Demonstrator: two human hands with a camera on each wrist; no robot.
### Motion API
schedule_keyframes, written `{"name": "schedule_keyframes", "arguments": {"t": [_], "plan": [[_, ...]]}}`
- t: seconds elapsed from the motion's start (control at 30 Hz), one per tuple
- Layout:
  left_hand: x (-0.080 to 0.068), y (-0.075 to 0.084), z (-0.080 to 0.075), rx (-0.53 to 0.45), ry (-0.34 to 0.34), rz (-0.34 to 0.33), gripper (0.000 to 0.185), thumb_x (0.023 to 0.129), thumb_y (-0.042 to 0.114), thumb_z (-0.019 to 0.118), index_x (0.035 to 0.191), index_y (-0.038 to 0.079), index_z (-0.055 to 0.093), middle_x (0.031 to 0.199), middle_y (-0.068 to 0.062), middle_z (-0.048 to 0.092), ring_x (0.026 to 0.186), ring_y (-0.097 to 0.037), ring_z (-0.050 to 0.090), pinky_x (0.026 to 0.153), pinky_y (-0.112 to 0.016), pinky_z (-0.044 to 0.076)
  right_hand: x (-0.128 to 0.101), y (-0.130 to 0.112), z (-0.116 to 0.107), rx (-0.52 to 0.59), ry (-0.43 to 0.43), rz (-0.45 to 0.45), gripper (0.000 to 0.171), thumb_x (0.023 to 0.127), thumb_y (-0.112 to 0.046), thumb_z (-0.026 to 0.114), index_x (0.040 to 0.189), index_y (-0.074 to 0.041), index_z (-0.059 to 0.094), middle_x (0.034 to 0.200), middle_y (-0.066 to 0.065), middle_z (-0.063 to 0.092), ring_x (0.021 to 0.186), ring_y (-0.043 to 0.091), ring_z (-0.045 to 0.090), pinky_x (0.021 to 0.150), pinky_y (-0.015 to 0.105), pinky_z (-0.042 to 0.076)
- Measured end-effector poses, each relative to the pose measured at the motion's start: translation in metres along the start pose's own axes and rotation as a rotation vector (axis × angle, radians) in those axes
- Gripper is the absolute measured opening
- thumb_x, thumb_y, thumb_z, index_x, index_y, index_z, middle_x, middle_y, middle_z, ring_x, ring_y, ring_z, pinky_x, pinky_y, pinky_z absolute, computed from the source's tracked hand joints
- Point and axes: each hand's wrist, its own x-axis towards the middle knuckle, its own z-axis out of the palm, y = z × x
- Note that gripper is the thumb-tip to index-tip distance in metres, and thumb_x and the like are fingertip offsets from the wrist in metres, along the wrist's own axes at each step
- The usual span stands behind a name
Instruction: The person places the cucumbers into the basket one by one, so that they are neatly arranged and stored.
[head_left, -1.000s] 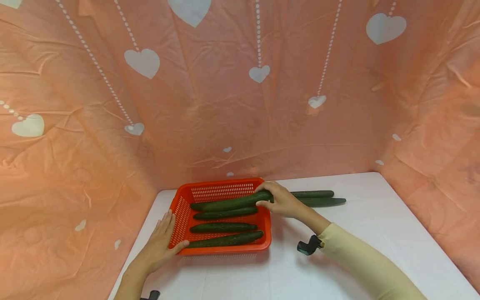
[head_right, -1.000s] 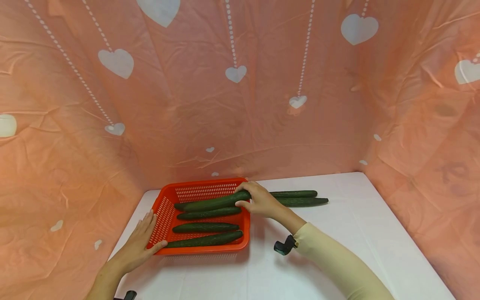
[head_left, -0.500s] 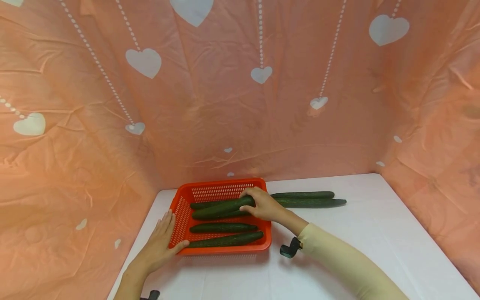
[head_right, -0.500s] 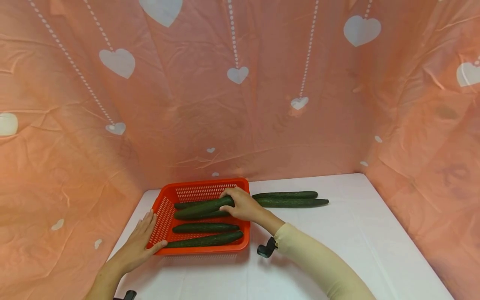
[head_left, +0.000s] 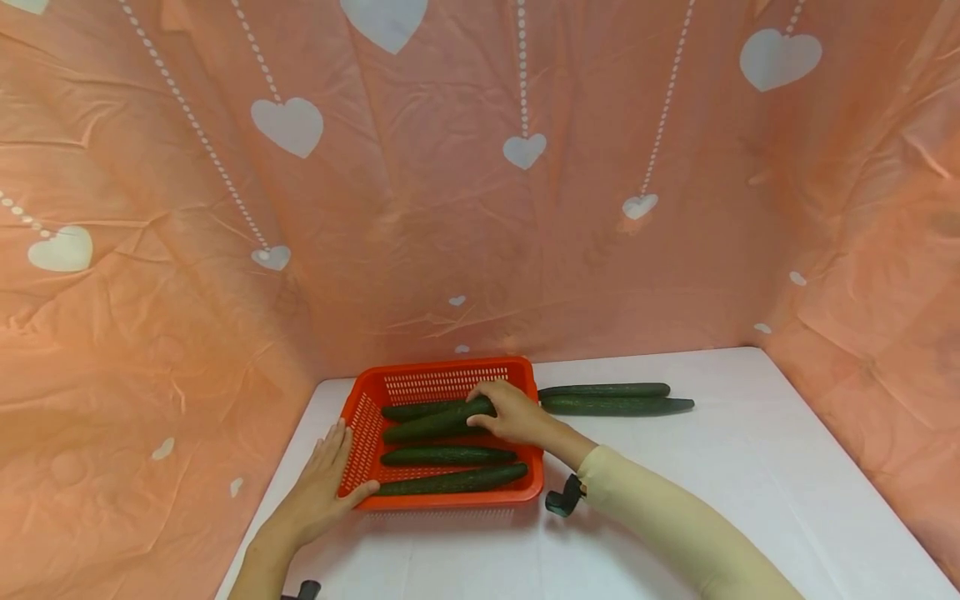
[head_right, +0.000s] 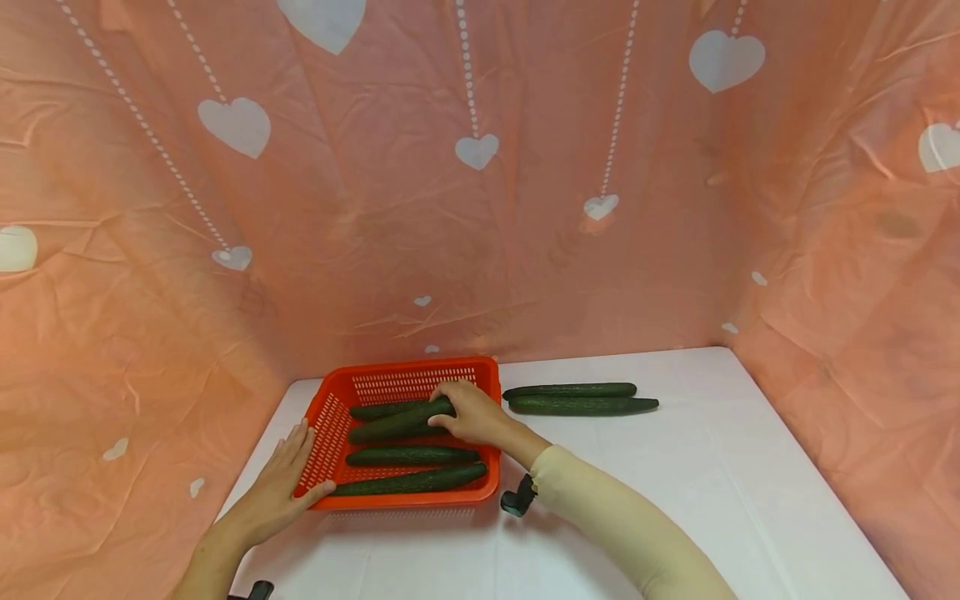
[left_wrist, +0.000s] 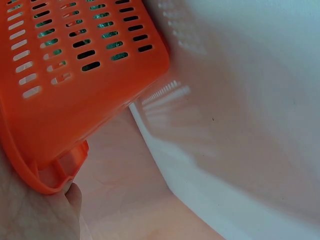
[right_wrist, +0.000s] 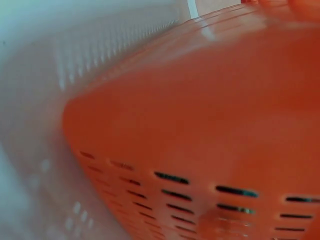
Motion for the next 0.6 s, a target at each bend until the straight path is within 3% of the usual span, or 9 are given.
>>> {"name": "schedule_keyframes", "arguments": {"t": [0.17, 0.4, 0.47, 0.6], "plan": [[0.0003, -0.0002, 0.0003, -0.002, -0.007, -0.005, 0.105, 0.101, 0.057, 0.066, 0.167, -0.009, 0.017, 0.178, -0.025, 0.002, 0.164, -0.047, 0.003, 0.134, -0.045, -0.005, 0.0034, -0.0021, 0.0039, -0.027, -0.02, -0.003, 0.032, 0.099, -0.027, 0.079, 0.122, -0.006, 0.07, 0.119, 0.011, 0.073, 0.116, 0.03, 0.066, 0.107, 0.049, 0.053], [-0.0003, -0.0001, 0.0001, 0.003, -0.01, -0.005, 0.105, 0.102, 0.056, 0.066, 0.168, -0.009, 0.015, 0.178, -0.025, 0.001, 0.164, -0.046, 0.002, 0.134, -0.043, -0.007, 0.0065, -0.0022, 0.0077, -0.044, -0.068, 0.019, 0.033, 0.101, -0.028, 0.078, 0.124, -0.005, 0.07, 0.121, 0.011, 0.074, 0.118, 0.029, 0.068, 0.109, 0.046, 0.054], [0.0006, -0.0003, 0.0, 0.001, -0.013, -0.014, 0.106, 0.102, 0.057, 0.066, 0.168, -0.008, 0.015, 0.178, -0.025, 0.0, 0.164, -0.046, 0.001, 0.134, -0.049, -0.005, 0.0068, -0.0019, 0.0077, -0.025, -0.054, 0.015, 0.034, 0.101, -0.026, 0.078, 0.126, -0.004, 0.069, 0.123, 0.011, 0.074, 0.118, 0.028, 0.069, 0.108, 0.046, 0.055], [0.0011, -0.0014, 0.0007, -0.002, -0.014, -0.016, 0.106, 0.102, 0.057, 0.065, 0.168, -0.009, 0.015, 0.178, -0.025, 0.0, 0.164, -0.047, 0.001, 0.133, -0.042, -0.01, 0.0047, -0.0014, 0.0067, 0.036, -0.013, 0.006, 0.036, 0.102, -0.021, 0.077, 0.131, -0.002, 0.066, 0.129, 0.013, 0.072, 0.122, 0.03, 0.069, 0.108, 0.047, 0.055]]}}
